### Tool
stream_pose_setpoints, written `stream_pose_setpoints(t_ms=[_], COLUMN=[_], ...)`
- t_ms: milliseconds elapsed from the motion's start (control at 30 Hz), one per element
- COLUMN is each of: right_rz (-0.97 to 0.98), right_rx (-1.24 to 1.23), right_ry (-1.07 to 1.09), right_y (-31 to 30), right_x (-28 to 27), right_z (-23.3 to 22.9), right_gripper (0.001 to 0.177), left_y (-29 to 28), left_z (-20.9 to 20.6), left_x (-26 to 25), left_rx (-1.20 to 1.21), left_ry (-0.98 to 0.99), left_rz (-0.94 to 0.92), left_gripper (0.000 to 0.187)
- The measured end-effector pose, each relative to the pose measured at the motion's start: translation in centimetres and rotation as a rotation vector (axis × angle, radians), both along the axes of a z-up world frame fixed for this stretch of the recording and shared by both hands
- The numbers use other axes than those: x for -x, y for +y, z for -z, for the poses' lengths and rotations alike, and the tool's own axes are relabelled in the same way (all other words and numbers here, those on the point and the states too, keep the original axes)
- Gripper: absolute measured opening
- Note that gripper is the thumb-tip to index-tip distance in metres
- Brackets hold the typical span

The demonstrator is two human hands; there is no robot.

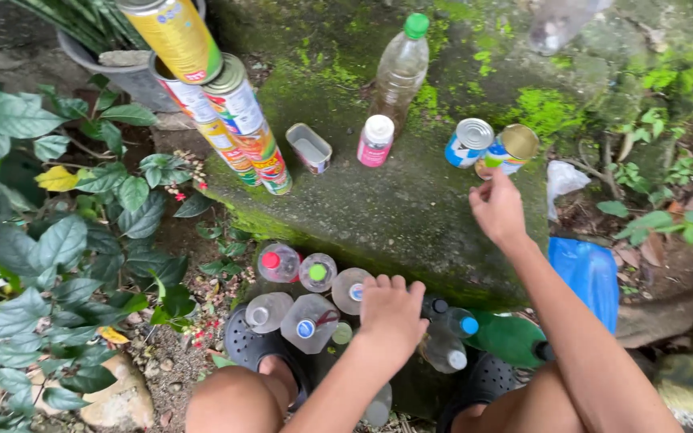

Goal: The person handles a green plastic container, a clear plastic bottle, a white plastic bottle, and a pink plastic bottle, unscrewing their caps and turning them over. They then place the bottles and caps back onto a mossy stone surface alongside other containers and cans.

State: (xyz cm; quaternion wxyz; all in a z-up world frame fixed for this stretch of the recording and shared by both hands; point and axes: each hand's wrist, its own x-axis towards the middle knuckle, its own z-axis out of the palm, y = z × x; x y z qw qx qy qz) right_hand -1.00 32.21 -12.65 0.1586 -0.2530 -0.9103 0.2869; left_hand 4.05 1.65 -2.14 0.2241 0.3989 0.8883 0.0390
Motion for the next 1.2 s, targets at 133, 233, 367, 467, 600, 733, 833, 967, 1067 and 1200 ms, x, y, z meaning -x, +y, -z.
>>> stream_pose_setpoints(t_ms=[133,233,367,467,600,733,833,967,1067,1200], right_rz=[-0.234,-0.327,-0.271,-0.282,-0.198,-0.161,-0.207,-0.103,-0.179,-0.210], right_rx=[-0.047,-0.064,0.003,-0.121,-0.037,0.154,0.580,0.787,0.902,0.833], right_ry=[-0.066,0.142,0.331,0.334,0.194,0.137,0.105,0.193,0.232,0.159], right_y=[-6.8,-9.3,-10.8,-12.2,-13.4,-11.5,-9.9,-10.8,-12.2,-12.9], right_x=[2.9,7.6,13.6,15.0,13.0,8.3,1.8,-5.5,-7.8,-9.8], right_z=[-2.3,-2.8,-1.3,-1.0,-2.9,-5.4,-7.9,-13.4,-16.1,-16.9], right_gripper=[0.041,0.050,0.068,0.066,0.059,0.067,0.046,0.036,0.034,0.033], left_y=[1.1,2.4,2.8,2.7,3.2,3.5,2.1,-1.5,-2.7,-4.1], left_z=[-0.6,-1.2,-1.6,-2.5,-3.0,-1.8,-3.0,-8.3,-8.6,-10.2], left_x=[0.9,2.0,3.0,3.7,3.6,3.0,4.2,4.9,4.2,2.3], left_rx=[0.004,-0.009,-0.044,-0.058,0.072,-0.072,-0.416,-0.778,-0.890,-0.942], left_ry=[-0.013,0.005,0.005,-0.007,0.010,0.006,0.290,0.297,0.283,0.229], left_rz=[0.001,-0.004,-0.025,-0.051,-0.016,-0.047,-0.229,-0.229,-0.202,-0.112], left_gripper=[0.052,0.053,0.054,0.053,0.057,0.045,0.056,0.071,0.077,0.073])
